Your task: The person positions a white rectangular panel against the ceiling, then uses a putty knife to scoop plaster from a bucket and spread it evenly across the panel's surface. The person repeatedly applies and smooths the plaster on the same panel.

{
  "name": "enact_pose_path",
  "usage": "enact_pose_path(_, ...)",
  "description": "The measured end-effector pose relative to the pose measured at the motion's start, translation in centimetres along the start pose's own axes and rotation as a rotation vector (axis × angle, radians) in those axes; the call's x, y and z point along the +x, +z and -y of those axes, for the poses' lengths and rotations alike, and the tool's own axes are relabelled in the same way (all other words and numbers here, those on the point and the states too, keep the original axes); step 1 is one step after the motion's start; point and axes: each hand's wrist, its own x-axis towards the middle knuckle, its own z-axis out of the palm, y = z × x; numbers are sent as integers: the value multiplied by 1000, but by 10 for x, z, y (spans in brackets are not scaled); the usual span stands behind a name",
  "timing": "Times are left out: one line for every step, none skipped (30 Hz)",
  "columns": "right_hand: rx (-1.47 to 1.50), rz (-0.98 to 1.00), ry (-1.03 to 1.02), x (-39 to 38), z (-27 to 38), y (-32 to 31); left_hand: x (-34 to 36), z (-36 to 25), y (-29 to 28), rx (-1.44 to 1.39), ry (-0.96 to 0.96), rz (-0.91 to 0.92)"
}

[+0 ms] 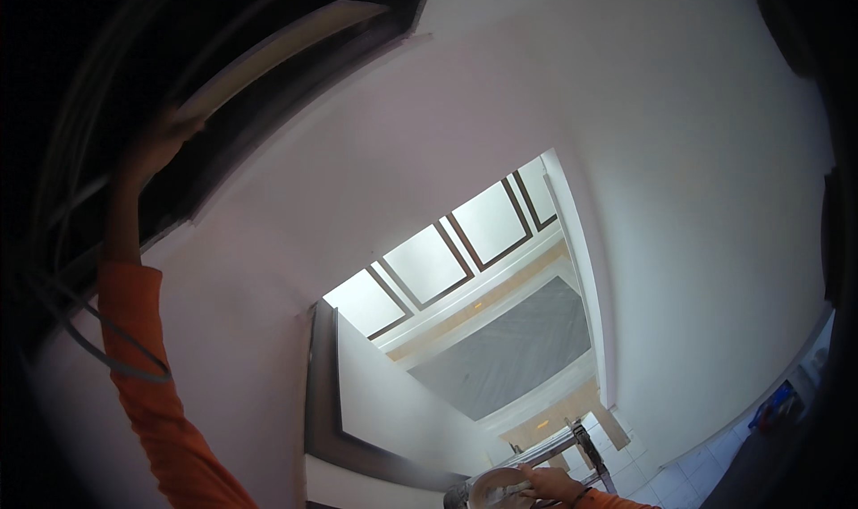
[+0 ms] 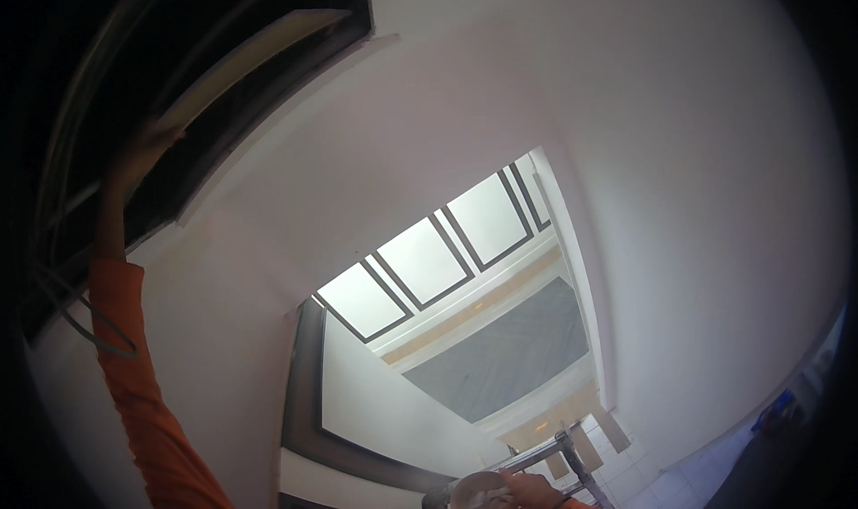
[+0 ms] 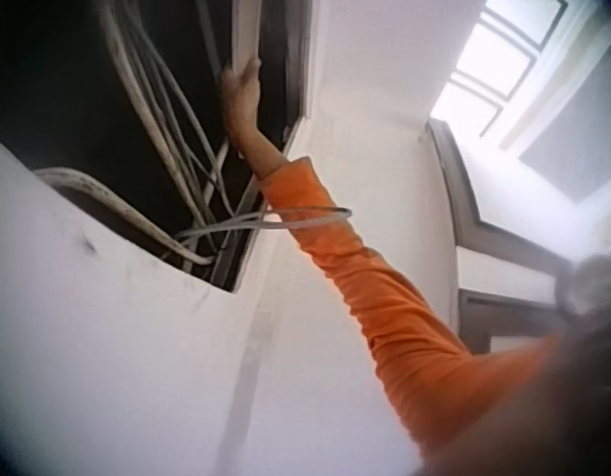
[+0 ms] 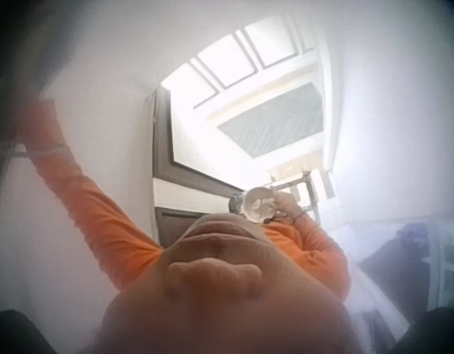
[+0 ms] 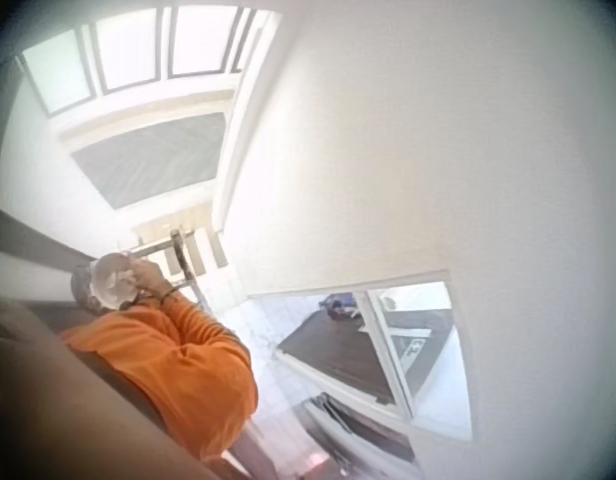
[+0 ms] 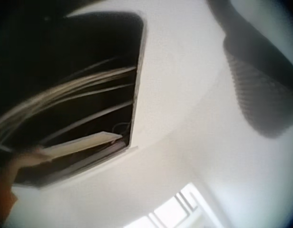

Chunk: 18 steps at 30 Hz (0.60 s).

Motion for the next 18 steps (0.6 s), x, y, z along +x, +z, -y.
enact_pose_path(24, 41, 9, -1, 5, -9, -6, 1, 3, 37, 72, -75)
enact_pose_path(2, 9, 5, -2, 7, -10, -11, 3, 6, 73, 145, -150)
enact_pose_path(-21, -16, -7, -4, 8, -10, -15, 5, 5, 116, 214, -220)
enact_pose_path(-43, -40, -17, -5, 9, -9, -16, 6, 4, 130, 174, -178)
enact_pose_path(-34, -34, -13, -5, 11, -10, -17, 8, 1, 144, 133, -135)
enact_pose_path(-29, -27, -2, -5, 11, -11, -19, 10, 2, 151, 89, -94)
enact_pose_path(-23, -19, 10, -5, 11, -11, -19, 11, 4, 184, 29, -62)
enact_pose_path(-25, -33, -1, -1, 7, -8, -19, 10, 5, 217, -31, -29)
enact_pose_path(-25, -49, -12, 0, 9, -10, -19, 8, 1, 251, -88, 2)
enact_pose_path(-25, -65, -23, -3, 11, -10, -22, 7, -2, 243, -1, -83)
enact_pose_path(-36, -63, -16, -4, 14, -12, -24, 7, -5, 234, 87, -168)
enact_pose_path(-55, -64, -4, -6, 12, -8, -29, 3, 0, 216, 173, -245)
enact_pose_path(-74, -66, 7, -2, 6, -2, -33, -5, -1, 265, 75, -202)
enact_pose_path(-93, -66, 12, 2, 5, 1, -38, -6, 5, 249, 96, -242)
enact_pose_path(-99, -71, -2, 2, 3, 4, -46, -6, 9, 234, 117, -282)
enact_pose_path(-93, -50, 11, -1, 3, 9, -55, -6, 12, 219, 137, -323)
enact_pose_path(-91, -54, 38, 0, 3, 4, -59, -16, 18, 237, 155, -318)
enact_pose_path(-85, -53, 55, 0, 6, 1, -66, -31, 18, 264, 173, -309)
